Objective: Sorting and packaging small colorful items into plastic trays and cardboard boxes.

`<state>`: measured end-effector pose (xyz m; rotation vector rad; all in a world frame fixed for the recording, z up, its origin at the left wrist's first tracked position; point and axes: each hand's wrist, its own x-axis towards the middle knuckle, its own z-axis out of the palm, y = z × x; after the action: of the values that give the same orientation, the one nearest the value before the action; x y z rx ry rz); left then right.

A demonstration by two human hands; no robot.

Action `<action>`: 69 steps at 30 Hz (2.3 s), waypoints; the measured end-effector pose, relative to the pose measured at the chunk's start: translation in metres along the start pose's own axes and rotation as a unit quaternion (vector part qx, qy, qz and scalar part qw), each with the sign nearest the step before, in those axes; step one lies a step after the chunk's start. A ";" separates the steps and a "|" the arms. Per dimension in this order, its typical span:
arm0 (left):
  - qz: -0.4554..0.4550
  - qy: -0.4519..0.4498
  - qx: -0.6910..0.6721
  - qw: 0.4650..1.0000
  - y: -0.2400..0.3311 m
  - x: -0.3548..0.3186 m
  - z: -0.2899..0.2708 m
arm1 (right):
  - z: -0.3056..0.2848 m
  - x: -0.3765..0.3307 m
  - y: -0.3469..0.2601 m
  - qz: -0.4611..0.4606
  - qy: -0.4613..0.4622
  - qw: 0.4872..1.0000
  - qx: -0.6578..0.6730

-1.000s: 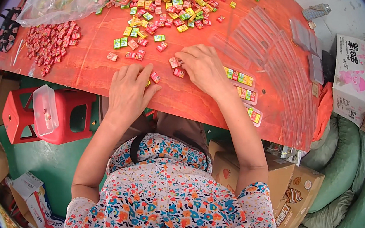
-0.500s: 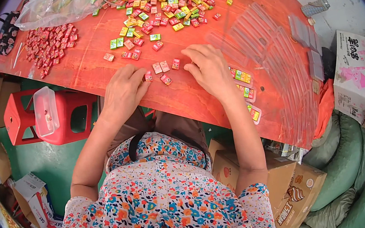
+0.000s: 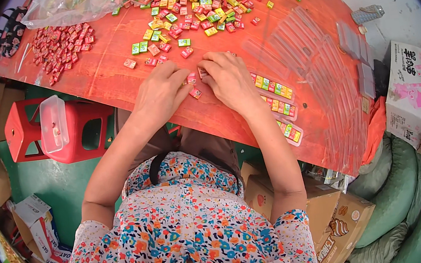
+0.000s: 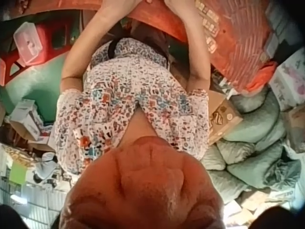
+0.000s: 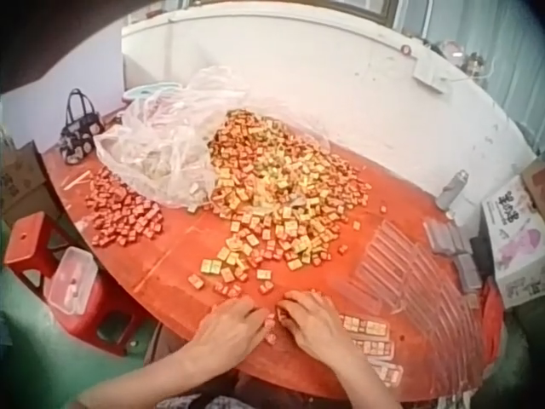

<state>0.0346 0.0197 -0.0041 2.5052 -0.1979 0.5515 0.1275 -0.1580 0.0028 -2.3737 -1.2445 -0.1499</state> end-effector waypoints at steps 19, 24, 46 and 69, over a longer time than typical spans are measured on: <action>-0.088 -0.003 0.073 0.993 -0.036 -0.009 -0.045 | 0.001 -0.004 0.003 0.011 -0.003 1.000 0.027; -0.115 0.010 0.091 0.989 -0.053 -0.014 -0.065 | -0.014 -0.007 0.012 0.024 0.050 0.998 0.035; 0.014 -0.047 0.059 0.997 0.025 -0.018 0.016 | -0.009 -0.012 0.016 0.009 0.033 0.999 -0.027; -0.092 0.043 0.185 0.977 -0.064 -0.032 -0.069 | 0.023 0.076 -0.011 0.013 0.019 0.993 -0.117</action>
<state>-0.0018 0.1123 0.0028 2.8099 0.1872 0.6675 0.1611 -0.0856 0.0086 -2.5714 -1.2362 -0.3482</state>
